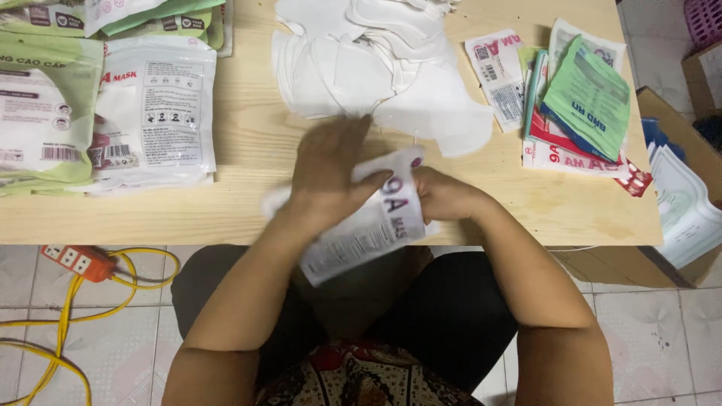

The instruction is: Package individual face masks into plastic bags

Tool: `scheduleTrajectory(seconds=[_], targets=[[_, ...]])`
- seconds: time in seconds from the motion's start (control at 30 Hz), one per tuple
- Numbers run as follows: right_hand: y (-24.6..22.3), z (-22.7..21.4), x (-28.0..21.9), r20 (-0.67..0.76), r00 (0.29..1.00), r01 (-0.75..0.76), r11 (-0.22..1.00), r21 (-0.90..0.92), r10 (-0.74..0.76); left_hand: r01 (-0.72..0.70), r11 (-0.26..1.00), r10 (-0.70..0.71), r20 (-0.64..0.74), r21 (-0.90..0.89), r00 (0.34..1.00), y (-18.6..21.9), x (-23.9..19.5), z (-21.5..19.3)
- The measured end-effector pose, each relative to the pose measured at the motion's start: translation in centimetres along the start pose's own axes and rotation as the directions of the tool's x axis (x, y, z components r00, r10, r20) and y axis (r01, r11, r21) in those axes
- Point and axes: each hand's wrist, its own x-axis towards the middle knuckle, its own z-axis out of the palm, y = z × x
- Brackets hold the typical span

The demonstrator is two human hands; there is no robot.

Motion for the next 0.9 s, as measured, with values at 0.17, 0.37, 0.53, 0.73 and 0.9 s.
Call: scheduleTrajectory(seconds=[0.17, 0.37, 0.53, 0.73, 0.9], targets=[[-4.2, 2.1, 0.0, -0.226, 0.957, 0.195, 0.98, 0.04, -0.182, 0.482, 0.769, -0.303, 0.424, -0.42, 0.853, -0.6, 0.4, -2.0], [-5.1, -1.1, -1.1, -0.753, 0.533, 0.468, 0.876, -0.118, -0.386, 0.474, 0.544, -0.543, 0.14, -0.693, 0.828, -4.1, -1.0, -0.4], [-5.6, 1.7, 0.4, -0.668, 0.732, 0.493, 0.783, 0.38, -0.137, 0.377, 0.384, -0.64, 0.052, -0.843, 0.767, -3.9, -0.8, 0.4], [-9.3, 2.7, 0.2, -0.67, 0.742, 0.494, 0.666, 0.559, 0.012, 0.489, 0.157, -0.617, 0.301, -0.858, 0.727, -1.4, 1.0, -2.5], [-8.8, 2.0, 0.2, -0.711, 0.703, 0.562, 0.625, 0.543, -0.014, 0.387, 0.072, -0.697, 0.231, -0.919, 0.679, -2.1, 0.8, -3.0]])
